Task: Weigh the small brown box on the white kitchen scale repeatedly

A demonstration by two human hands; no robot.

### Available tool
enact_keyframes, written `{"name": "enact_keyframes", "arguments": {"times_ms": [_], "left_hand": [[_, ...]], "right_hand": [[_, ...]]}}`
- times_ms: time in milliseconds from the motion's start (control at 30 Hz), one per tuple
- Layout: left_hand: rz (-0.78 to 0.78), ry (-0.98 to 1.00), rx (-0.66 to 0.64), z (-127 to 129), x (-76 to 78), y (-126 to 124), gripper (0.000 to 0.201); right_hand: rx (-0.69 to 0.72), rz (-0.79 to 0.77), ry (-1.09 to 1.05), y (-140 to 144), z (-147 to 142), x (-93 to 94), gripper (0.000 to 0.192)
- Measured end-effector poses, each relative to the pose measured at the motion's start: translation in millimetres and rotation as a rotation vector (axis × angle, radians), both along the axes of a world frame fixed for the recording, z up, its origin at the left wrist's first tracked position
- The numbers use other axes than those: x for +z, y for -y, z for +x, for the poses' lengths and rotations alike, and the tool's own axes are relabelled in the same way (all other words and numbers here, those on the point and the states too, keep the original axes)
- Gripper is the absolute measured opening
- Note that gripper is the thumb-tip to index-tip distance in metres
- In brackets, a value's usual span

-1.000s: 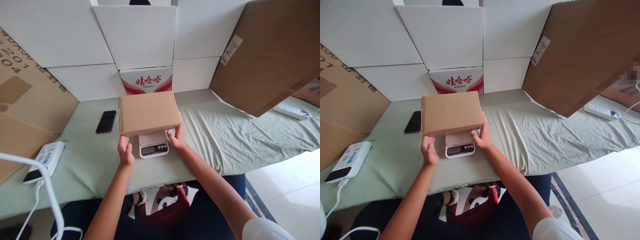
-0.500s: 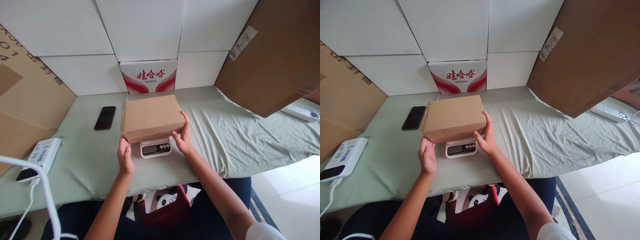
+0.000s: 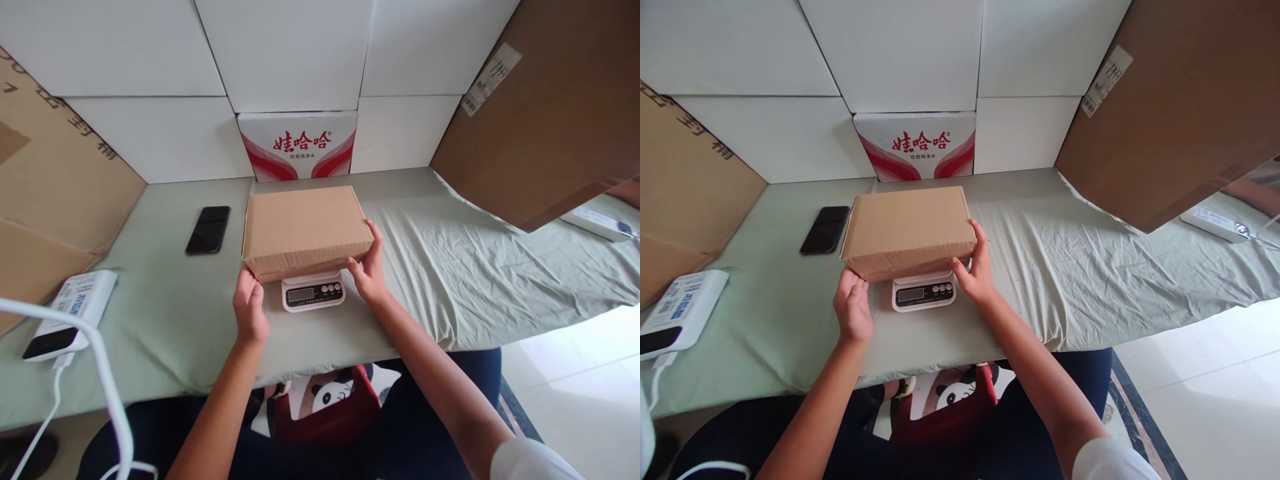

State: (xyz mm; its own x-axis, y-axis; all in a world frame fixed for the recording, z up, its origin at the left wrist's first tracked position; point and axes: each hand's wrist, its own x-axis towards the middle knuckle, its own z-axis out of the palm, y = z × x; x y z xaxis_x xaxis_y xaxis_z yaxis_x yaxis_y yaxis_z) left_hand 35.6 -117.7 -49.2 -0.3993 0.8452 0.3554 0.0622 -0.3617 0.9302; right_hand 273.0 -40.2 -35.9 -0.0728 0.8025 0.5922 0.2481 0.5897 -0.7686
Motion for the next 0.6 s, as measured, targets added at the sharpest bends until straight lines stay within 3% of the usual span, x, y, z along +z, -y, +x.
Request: {"name": "enact_keyframes", "arguments": {"times_ms": [200, 333, 600], "left_hand": [[0.051, 0.028, 0.003, 1.0, -0.4, -0.8, 0.072], [0.102, 0.026, 0.038, 3.1, 0.6, 0.3, 0.082], [0.104, 0.007, 0.024, 6.5, 1.6, 0.3, 0.074]], "right_hand": [[0.000, 0.006, -0.057, -1.7, 1.1, -2.8, 0.087], [-0.066, 0.015, -0.105, 0.7, 5.5, 5.7, 0.091], [0.006, 0.051, -0.128, 8.3, 2.9, 16.1, 0.085]]}}
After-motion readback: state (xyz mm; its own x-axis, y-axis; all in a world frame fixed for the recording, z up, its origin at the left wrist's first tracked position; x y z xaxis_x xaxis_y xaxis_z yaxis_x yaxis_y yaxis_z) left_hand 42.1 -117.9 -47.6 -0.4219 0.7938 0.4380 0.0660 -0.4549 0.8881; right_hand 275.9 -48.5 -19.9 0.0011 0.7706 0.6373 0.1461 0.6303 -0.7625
